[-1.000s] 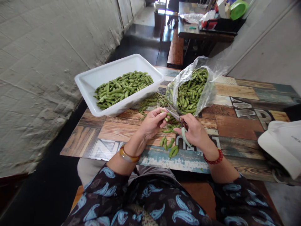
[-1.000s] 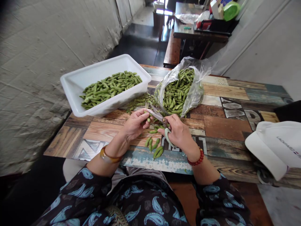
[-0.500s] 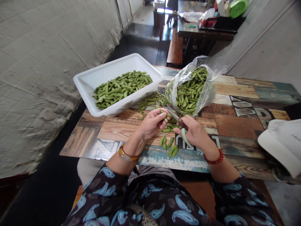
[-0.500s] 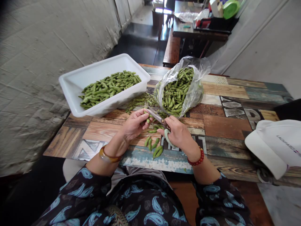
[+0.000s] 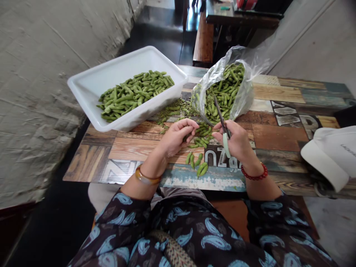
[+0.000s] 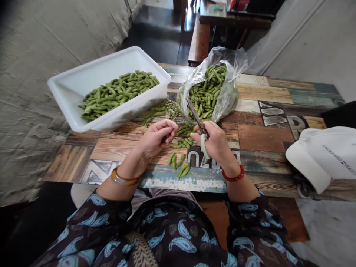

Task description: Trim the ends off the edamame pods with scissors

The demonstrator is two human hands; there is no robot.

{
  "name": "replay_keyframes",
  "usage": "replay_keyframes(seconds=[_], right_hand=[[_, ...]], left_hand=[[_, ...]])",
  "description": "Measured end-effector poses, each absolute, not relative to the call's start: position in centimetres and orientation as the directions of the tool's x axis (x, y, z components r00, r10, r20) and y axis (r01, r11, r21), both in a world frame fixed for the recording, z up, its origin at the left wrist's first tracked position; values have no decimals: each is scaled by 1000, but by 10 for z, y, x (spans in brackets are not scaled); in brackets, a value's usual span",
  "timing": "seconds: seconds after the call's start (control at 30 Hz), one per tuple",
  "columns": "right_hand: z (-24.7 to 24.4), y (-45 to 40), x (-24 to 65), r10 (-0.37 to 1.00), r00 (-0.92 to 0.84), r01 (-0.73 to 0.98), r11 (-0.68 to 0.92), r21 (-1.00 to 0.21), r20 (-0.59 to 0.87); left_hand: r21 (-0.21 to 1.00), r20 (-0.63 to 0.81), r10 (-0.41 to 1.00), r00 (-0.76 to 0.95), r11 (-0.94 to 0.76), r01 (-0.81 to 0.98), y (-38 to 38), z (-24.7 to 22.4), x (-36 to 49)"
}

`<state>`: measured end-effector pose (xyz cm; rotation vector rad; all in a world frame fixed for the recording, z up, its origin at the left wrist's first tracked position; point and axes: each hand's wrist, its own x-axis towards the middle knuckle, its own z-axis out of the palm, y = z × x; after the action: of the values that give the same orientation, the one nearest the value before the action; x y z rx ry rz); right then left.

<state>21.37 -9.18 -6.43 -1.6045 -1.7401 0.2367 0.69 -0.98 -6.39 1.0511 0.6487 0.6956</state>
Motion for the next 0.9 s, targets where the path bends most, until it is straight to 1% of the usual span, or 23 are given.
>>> replay_keyframes(seconds=[0.07,0.1,0.17,0.2,0.27,0.43,0.57,0.63,0.7,0.8,0.9], right_hand=[[-64,-91,213,923,57,786,194,-587,381],[-64,-91,213,925,57,789,189,-584,376],[-65,-91,211,927,60,792,182,-583,370],[-65,-91,211,928,59,789,183,-586,368],[-65,-91,209,930,53,779,190,-598,364],[-65,-91,206,928,36,755,217,-618,370],[-66,-91,207,928,34,745,223,-628,370],[-66,-91,207,927,30,745,230,-626,375],[-67,-91,207,923,25,748,237,-620,383],[-67,-91,207,916,14,753,254,-607,401],[-67,-91,207,911,3,754,269,-599,413]], left_hand=[[997,-20,771,637,66,-49,-14,-67,10],[997,45,754,656,-78,22,-15,-69,12],[939,139,695,705,-318,128,-17,-74,13],[902,162,669,726,-399,167,-17,-76,13],[835,171,641,748,-497,235,-17,-79,12],[705,145,630,762,-607,367,-14,-77,7],[500,55,599,799,-709,497,-18,-73,7],[436,43,591,805,-737,517,-18,-74,8],[465,103,597,796,-736,492,-16,-77,9],[613,218,621,753,-688,389,-11,-80,9],[748,233,646,727,-597,292,-8,-78,9]])
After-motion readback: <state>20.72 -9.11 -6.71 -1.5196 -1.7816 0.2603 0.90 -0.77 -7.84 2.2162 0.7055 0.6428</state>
